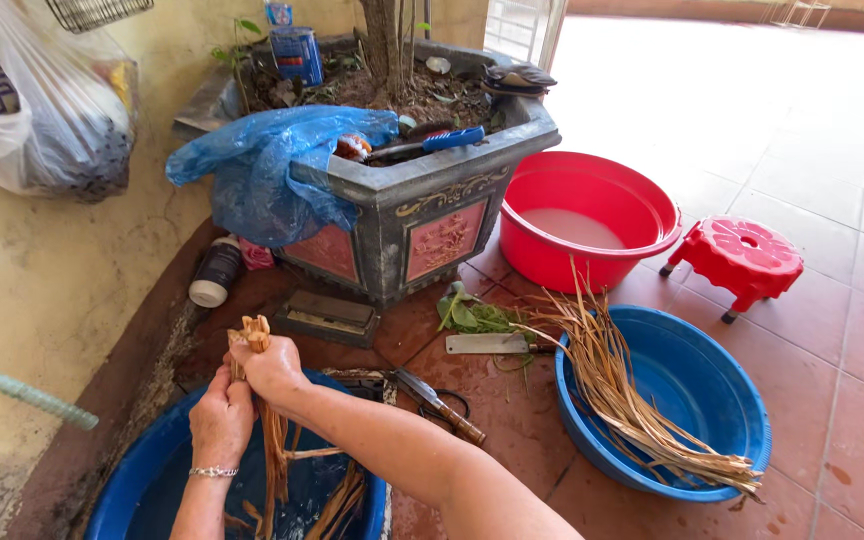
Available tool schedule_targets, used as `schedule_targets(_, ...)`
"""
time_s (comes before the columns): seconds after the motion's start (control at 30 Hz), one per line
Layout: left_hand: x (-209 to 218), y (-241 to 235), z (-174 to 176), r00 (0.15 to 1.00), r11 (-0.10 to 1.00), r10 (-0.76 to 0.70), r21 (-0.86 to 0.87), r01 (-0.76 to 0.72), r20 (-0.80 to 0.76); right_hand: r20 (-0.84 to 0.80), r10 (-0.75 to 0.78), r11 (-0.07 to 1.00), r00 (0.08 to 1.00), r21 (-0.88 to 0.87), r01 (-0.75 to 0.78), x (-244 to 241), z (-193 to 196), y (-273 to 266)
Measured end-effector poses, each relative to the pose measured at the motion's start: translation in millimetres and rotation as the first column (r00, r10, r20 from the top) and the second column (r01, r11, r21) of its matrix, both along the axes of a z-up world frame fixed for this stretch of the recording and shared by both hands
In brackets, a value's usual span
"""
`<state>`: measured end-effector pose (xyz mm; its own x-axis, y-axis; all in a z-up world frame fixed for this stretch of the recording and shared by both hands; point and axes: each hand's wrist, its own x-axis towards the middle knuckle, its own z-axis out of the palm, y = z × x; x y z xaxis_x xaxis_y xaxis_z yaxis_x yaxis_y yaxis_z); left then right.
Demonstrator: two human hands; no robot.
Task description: The person sits on a tiled floor and repeatedly dips bundles of dried plant strips into a blue basin of water, then pulls them apart and places them into a second blue basin. The process is repeated continuously with the same materials.
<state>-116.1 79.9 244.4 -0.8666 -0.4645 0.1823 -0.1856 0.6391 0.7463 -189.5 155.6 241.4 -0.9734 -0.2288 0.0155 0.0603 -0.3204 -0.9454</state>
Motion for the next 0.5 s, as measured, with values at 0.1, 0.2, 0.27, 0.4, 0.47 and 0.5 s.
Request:
schedule_targets(0.1, -10, 0, -4, 0.998, 0.998, -0.056, 0.028, 0.054, 0.043, 0.009, -0.075, 0.971, 0.997, 0.229, 0.071, -8, -6, 5)
schedule_targets(0.2, -22, 11, -7, 0.982, 0.989, -0.088, 0.133, 0.066, 0.169, 0.124, -0.091, 0.994, 0.988, 0.077, 0.082, -23, -2, 17)
schedule_targets(0.27, -28, 23, -11, 0.982, 0.963, -0.119, 0.257, 0.078, 0.146, 0.120, -0.153, 0.973, 0.981, 0.190, 0.128, -33, 0, 26)
schedule_targets(0.4, -36, 40, -18, 0.980, 0.955, -0.154, 0.274, 0.114, 0.126, 0.230, -0.218, 0.976, 0.948, 0.042, 0.214, -54, -8, 34)
schedule_targets(0.47, -36, 47, -21, 0.976, 0.932, -0.190, 0.333, 0.145, 0.105, 0.288, -0.296, 0.955, 0.910, 0.111, 0.276, -69, -14, 40)
schedule_targets(0.5, -33, 50, -24, 0.973, 0.919, -0.207, 0.362, 0.159, 0.097, 0.318, -0.335, 0.941, 0.887, 0.148, 0.303, -74, -19, 43)
